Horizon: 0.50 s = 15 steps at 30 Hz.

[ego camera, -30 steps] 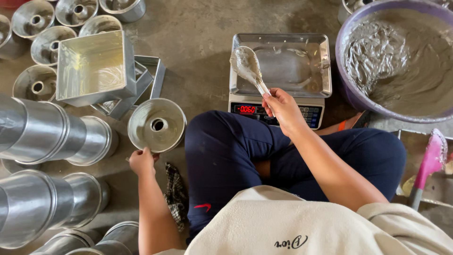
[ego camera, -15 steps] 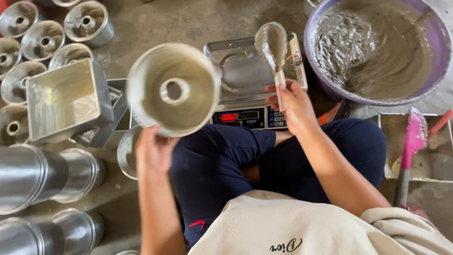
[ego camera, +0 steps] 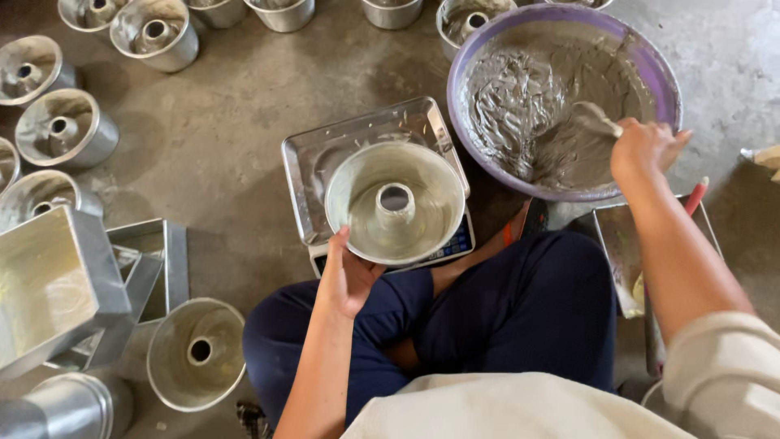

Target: The person scoops a grey paste from a large purple bowl and fills metal molds placed on a digital scale. They repeat this process for multiple molds, ensuring each is filled to a specific weight.

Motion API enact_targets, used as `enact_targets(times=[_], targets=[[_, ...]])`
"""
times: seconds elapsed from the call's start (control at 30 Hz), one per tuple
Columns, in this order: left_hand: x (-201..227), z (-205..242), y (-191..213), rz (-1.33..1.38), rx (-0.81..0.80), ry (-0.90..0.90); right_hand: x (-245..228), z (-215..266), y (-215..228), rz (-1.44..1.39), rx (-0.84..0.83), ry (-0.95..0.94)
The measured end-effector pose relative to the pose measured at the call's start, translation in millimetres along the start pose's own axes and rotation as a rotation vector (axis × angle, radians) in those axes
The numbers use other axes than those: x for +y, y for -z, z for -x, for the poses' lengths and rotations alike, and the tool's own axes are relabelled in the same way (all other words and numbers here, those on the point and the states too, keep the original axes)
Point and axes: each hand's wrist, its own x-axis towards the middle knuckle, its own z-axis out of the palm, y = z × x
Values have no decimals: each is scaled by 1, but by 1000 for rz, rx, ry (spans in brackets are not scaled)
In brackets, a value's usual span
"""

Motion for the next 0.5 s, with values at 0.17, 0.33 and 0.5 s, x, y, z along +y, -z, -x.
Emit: enact_targets(times=[0.17,0.33,0.5], targets=[[-10,-21,-9,-55,-9,4,-34,-31,-45,78,-165,269],[-4,-39,-2,-84,28,-15,-35,-24,-19,172,-351,563],[-4,-43,1,-99,37,-18,-15,-38,-8,200,1,279]])
